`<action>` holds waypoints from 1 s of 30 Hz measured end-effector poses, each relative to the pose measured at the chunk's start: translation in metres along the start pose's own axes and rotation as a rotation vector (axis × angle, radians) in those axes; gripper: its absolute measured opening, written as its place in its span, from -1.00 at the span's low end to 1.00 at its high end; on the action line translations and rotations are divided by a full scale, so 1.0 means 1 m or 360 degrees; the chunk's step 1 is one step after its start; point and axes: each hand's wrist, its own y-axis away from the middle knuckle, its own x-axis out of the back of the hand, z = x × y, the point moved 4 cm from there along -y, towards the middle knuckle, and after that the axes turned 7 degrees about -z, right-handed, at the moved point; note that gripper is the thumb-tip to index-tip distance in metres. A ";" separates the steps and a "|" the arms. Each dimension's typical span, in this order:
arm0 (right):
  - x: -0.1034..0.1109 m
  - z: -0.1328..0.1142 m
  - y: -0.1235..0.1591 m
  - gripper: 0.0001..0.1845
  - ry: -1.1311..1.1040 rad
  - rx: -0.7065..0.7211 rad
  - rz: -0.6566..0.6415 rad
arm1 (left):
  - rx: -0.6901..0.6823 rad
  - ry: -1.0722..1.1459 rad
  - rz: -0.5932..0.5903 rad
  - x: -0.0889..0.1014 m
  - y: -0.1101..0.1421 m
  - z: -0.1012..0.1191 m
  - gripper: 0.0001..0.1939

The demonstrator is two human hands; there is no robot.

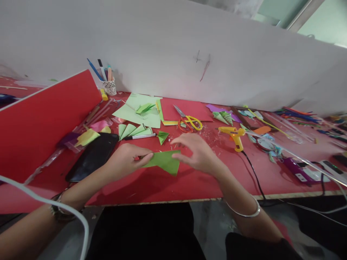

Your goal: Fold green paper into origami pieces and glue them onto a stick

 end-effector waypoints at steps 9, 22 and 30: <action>-0.028 -0.013 -0.016 -0.74 0.0074 -0.0184 -0.0554 | -0.0217 -0.0854 0.0099 -0.009 -0.015 0.026 -0.76; -0.013 0.013 0.001 -0.74 -0.0400 -0.0121 -0.0309 | 0.0230 -0.0795 0.0182 0.005 0.001 -0.022 -0.82; -0.018 0.010 -0.002 -0.75 -0.0460 -0.0037 -0.0345 | 0.0255 0.0458 -0.0176 -0.014 -0.010 -0.009 -0.63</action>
